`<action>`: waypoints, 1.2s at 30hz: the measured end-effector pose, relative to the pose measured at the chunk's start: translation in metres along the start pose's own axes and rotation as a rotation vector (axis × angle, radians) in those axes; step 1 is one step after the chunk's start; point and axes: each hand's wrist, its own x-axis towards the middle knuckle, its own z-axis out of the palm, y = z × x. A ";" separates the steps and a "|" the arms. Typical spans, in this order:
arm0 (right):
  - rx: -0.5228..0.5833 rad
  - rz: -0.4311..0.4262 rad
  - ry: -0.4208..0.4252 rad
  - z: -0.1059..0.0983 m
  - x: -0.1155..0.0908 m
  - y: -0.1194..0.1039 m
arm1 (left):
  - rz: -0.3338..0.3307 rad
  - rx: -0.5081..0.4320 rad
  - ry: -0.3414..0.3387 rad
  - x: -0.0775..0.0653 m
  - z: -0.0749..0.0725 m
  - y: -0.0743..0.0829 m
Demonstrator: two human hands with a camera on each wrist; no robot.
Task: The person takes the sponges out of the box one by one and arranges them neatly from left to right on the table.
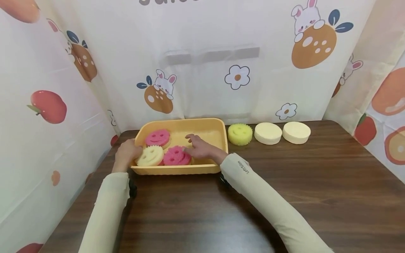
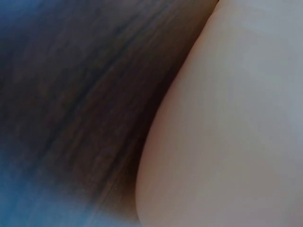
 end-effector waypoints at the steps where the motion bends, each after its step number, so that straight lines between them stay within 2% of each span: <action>1: 0.000 -0.001 -0.009 0.000 0.000 0.000 | -0.002 0.003 0.000 0.001 0.000 0.000; 12: -0.013 0.012 -0.072 -0.002 -0.001 -0.005 | -0.005 0.014 -0.017 0.000 -0.004 0.003; 21: 0.009 0.022 -0.086 0.000 -0.001 -0.004 | -0.014 0.015 -0.028 0.000 -0.004 0.003; 36: -0.029 0.013 -0.096 0.001 -0.003 -0.005 | -0.023 0.005 -0.028 -0.002 -0.005 0.004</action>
